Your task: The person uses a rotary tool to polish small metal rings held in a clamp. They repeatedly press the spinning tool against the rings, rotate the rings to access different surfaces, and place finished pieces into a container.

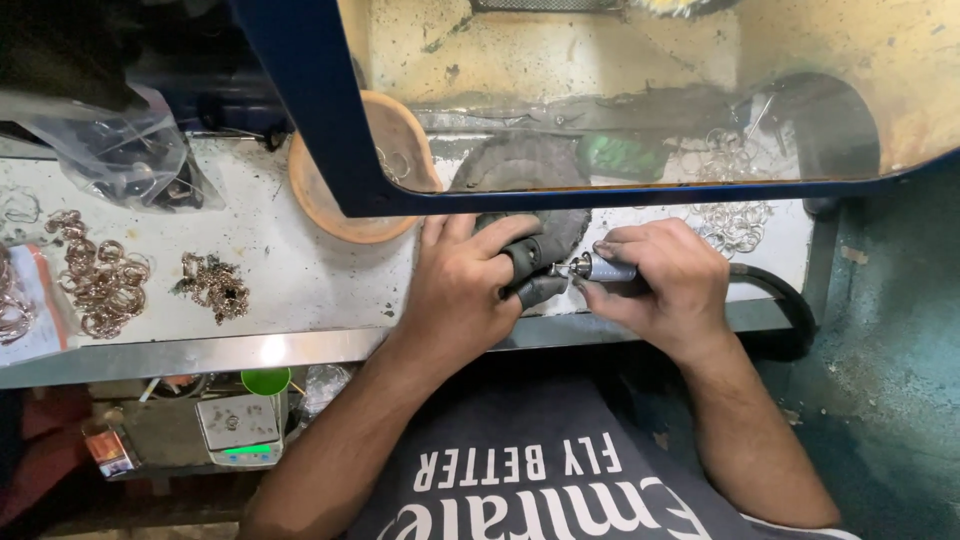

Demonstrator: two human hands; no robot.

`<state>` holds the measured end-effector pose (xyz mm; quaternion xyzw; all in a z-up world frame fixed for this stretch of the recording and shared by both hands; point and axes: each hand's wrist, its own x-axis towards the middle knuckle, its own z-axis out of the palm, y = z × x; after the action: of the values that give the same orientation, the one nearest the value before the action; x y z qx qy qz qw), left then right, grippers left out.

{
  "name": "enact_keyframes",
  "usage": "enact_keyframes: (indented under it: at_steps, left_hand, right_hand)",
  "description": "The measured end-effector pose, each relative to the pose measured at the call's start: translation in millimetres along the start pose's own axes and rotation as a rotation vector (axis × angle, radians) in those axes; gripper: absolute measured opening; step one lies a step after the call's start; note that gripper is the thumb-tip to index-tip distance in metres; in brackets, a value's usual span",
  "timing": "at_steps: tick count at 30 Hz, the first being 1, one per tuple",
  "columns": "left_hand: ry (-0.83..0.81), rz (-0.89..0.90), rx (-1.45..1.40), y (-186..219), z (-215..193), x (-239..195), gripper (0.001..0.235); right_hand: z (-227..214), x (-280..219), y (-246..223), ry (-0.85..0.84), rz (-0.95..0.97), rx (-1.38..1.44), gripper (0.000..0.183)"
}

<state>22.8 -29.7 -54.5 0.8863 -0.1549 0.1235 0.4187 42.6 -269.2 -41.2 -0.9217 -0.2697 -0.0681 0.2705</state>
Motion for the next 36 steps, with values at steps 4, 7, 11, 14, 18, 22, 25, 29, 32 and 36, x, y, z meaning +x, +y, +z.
enact_keyframes:
  at_steps: [4,7,11,14,18,22,25,29,32,36]
  left_hand:
    - [0.002,-0.001,0.007,3,-3,2,0.01]
    - [0.0,0.005,0.011,1,0,1,0.013]
    - [-0.004,-0.002,0.011,3,-1,1,0.013]
    - [-0.007,-0.014,-0.003,6,-5,5,0.014]
    - [-0.033,-0.028,0.012,3,-3,2,0.013]
    - [-0.025,-0.016,0.012,5,-5,3,0.015]
    - [-0.038,-0.03,0.009,3,-2,0,0.012]
    - [-0.038,-0.021,-0.008,9,-9,6,0.014]
    - [-0.041,-0.021,-0.005,6,-7,4,0.015]
    - [-0.033,-0.016,0.001,0,1,-2,0.016]
  right_hand:
    - [-2,0,0,-0.009,0.004,0.006,0.03]
    - [0,0,1,0.0,-0.007,-0.015,0.031]
    - [-2,-1,0,-0.003,0.001,0.024,0.03]
    - [-3,0,1,-0.002,0.01,0.046,0.03]
    - [-1,0,3,-0.001,0.014,0.026,0.031]
    - [-3,1,1,0.007,0.013,0.04,0.03]
    - [-4,1,0,-0.015,0.012,0.056,0.03]
    - [-2,0,0,-0.012,-0.004,0.032,0.03]
    - [-3,0,0,-0.006,-0.004,0.055,0.03]
    - [-3,1,0,0.001,0.004,0.049,0.03]
